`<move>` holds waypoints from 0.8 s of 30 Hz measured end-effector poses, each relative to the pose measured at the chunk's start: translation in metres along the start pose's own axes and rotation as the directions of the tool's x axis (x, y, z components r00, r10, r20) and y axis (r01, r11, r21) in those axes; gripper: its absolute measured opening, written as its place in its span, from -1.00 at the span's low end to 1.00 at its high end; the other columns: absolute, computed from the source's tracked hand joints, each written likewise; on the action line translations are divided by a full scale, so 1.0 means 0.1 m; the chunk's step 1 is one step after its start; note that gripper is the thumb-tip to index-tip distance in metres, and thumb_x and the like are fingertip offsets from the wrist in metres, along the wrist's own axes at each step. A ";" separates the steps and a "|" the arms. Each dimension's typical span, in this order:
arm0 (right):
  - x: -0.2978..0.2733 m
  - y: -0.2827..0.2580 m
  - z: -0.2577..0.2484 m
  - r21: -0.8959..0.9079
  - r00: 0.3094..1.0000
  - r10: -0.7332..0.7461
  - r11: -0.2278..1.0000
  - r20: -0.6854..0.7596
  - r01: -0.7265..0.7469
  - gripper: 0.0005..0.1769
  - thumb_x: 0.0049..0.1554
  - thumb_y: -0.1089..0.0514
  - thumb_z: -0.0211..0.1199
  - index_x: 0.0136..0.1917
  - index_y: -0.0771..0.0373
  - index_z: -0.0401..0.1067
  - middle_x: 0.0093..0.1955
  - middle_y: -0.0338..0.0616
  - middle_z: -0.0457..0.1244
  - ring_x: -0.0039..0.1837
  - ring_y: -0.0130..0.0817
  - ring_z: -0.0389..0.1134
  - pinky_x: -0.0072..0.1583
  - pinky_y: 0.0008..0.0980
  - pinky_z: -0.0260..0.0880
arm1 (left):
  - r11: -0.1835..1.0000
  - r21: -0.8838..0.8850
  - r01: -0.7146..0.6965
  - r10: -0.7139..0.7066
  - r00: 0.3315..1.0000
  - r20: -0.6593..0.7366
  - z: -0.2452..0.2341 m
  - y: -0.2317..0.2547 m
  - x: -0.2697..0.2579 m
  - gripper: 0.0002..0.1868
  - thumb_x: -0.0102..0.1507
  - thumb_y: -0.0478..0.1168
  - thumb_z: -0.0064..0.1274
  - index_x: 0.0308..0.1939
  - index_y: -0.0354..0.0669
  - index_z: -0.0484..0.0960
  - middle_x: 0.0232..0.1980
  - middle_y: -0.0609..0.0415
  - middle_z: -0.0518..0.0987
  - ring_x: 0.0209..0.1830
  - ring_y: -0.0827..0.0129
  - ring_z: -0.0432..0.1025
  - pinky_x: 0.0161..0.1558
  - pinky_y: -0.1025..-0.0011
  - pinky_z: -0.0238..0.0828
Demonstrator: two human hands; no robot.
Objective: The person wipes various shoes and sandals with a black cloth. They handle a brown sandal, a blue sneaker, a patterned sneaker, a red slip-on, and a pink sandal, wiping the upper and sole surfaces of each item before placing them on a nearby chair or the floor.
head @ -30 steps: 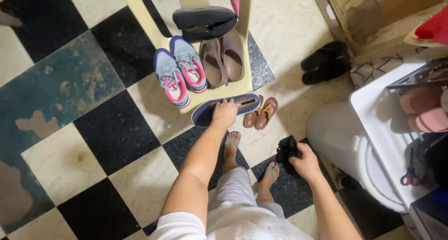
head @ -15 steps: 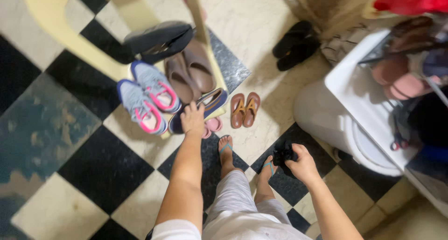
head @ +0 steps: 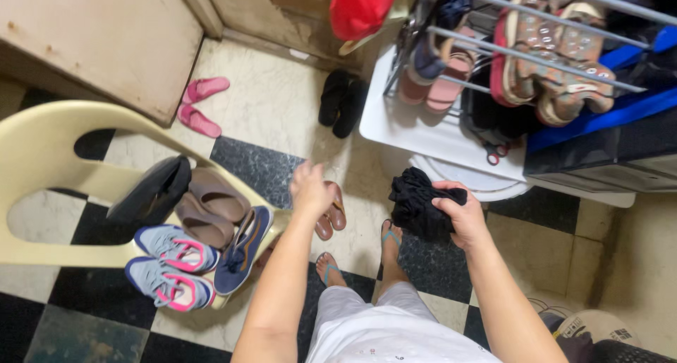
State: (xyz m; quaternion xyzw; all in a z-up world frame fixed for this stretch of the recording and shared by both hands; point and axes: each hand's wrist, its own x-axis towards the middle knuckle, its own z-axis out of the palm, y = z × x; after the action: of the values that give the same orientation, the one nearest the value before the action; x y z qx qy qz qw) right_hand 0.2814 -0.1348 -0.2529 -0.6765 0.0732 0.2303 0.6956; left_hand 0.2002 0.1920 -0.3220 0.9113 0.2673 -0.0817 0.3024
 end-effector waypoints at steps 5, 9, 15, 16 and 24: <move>0.07 -0.53 -0.57 -0.522 0.898 -0.418 0.740 0.138 0.425 -0.65 -0.09 0.34 0.36 0.03 0.25 0.59 0.36 -0.09 0.25 0.39 -0.16 0.24 0.35 -0.22 0.17 | 0.937 -0.138 -0.322 0.318 0.947 -0.050 0.01 1.45 0.47 -0.35 0.19 -0.08 0.20 0.35 -0.08 0.41 0.45 -0.09 0.33 0.50 0.00 0.15 0.40 0.01 0.18; 0.27 -0.74 -0.99 -0.625 0.876 -0.443 0.633 0.192 0.457 -0.75 -0.09 0.28 0.36 -0.09 0.17 0.61 0.38 -0.09 0.27 0.44 -0.10 0.24 0.39 -0.20 0.19 | 0.900 -0.202 -0.387 0.352 0.916 -0.191 0.12 2.30 0.91 -0.19 0.10 -0.13 0.26 0.40 -0.14 0.31 0.45 -0.20 0.23 0.45 -0.10 0.10 0.35 -0.01 0.18; 0.44 -0.91 -1.50 -0.656 0.912 -0.371 0.647 0.174 0.389 -0.76 -0.09 0.26 0.34 -0.09 0.16 0.61 0.32 -0.14 0.33 0.36 -0.22 0.35 0.34 -0.29 0.30 | 0.877 0.230 -0.423 0.480 0.744 -0.464 0.37 2.84 1.56 -0.20 0.13 -0.09 0.28 0.41 -0.17 0.36 0.52 -0.23 0.20 0.53 -0.13 0.07 0.43 -0.10 0.12; 0.45 -0.93 -1.56 -0.646 0.913 -0.366 0.657 0.179 0.390 -0.75 -0.09 0.26 0.34 -0.08 0.17 0.60 0.32 -0.14 0.33 0.36 -0.22 0.34 0.35 -0.29 0.29 | 0.910 0.197 -0.364 0.414 0.801 -0.432 0.39 2.88 1.62 -0.24 0.12 -0.06 0.28 0.36 -0.15 0.39 0.49 -0.23 0.21 0.52 -0.12 0.08 0.39 -0.08 0.15; 0.70 -1.01 -1.65 -0.602 0.899 -0.416 0.687 0.135 0.408 -0.44 -0.14 0.29 0.35 0.19 0.20 0.49 0.36 -0.03 0.24 0.39 -0.16 0.26 0.36 -0.29 0.22 | 0.977 -0.026 -0.211 0.191 0.923 -0.335 0.25 2.90 1.88 -0.59 0.23 -0.04 0.18 0.06 -0.18 0.61 0.30 -0.33 0.40 0.12 -0.15 0.41 0.03 0.06 0.41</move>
State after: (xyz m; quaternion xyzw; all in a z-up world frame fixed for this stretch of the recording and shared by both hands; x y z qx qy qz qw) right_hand 0.4203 -0.2784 -0.2019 -0.8659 -0.1554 0.0753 0.4694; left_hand 0.5147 0.0644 -0.2533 0.9249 0.2216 0.1120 0.2879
